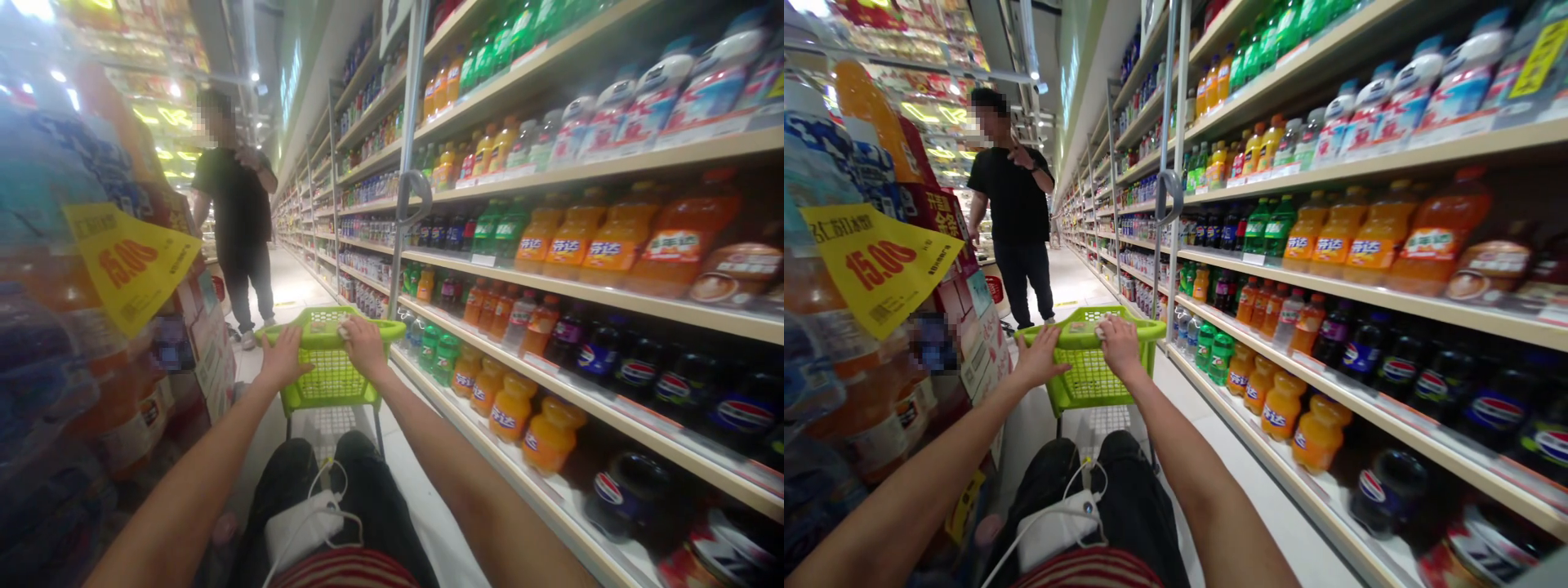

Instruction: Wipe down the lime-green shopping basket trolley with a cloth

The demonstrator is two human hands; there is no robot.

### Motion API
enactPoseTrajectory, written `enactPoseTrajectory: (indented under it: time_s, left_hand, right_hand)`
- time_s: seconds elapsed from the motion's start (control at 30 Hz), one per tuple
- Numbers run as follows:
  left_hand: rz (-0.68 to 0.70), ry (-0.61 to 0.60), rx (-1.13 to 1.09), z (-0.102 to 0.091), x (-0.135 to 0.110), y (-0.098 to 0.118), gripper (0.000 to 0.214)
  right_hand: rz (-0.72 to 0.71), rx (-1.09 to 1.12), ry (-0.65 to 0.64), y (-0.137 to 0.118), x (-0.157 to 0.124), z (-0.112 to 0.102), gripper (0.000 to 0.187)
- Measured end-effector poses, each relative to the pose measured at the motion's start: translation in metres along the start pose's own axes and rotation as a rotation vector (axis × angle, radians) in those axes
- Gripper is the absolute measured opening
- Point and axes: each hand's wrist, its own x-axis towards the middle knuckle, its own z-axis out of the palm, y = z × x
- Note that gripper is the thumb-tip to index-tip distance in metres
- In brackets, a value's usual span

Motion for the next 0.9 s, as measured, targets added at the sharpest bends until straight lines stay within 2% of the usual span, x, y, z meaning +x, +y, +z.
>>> enactPoseTrajectory:
  time_s: [0.1,0.17,0.23,0.43,0.5,0.57,0.67,0.73,0.8,0.9]
  left_hand:
    - [-0.014,0.009,-0.007,0.001,0.0,0.0,0.074]
    - [-0.018,0.019,-0.013,0.002,0.0,0.0,0.073]
    - [-0.022,0.023,-0.014,0.003,0.0,0.001,0.074]
    - [-0.022,0.017,0.0,0.001,-0.001,0.0,0.072]
    - [-0.029,0.013,0.006,-0.002,-0.001,-0.002,0.071]
    - [-0.04,0.009,0.006,-0.003,-0.002,-0.005,0.07]
    - [-0.058,0.03,-0.002,-0.002,-0.003,-0.008,0.068]
    - [-0.076,0.043,-0.007,-0.001,-0.004,-0.01,0.068]
    - [-0.099,0.044,-0.005,0.001,-0.004,-0.011,0.068]
    - [-0.123,0.039,0.011,0.003,-0.005,-0.014,0.069]
  right_hand:
    - [0.12,-0.038,0.085,0.038,-0.008,-0.01,0.034]
    - [0.165,-0.047,0.135,0.052,-0.011,-0.01,0.035]
    - [0.156,-0.033,0.146,0.05,-0.011,-0.006,0.037]
    - [-0.047,0.022,0.062,0.017,-0.007,0.008,0.045]
    - [-0.048,0.012,0.044,0.023,-0.007,0.003,0.043]
    - [-0.014,-0.007,0.046,0.039,-0.008,-0.005,0.041]
    - [0.092,-0.015,0.108,0.068,-0.011,-0.016,0.037]
    - [0.162,0.015,0.168,0.077,-0.013,-0.018,0.037]
    - [0.176,0.059,0.209,0.074,-0.014,-0.014,0.038]
    - [0.058,0.114,0.188,0.049,-0.013,-0.002,0.04]
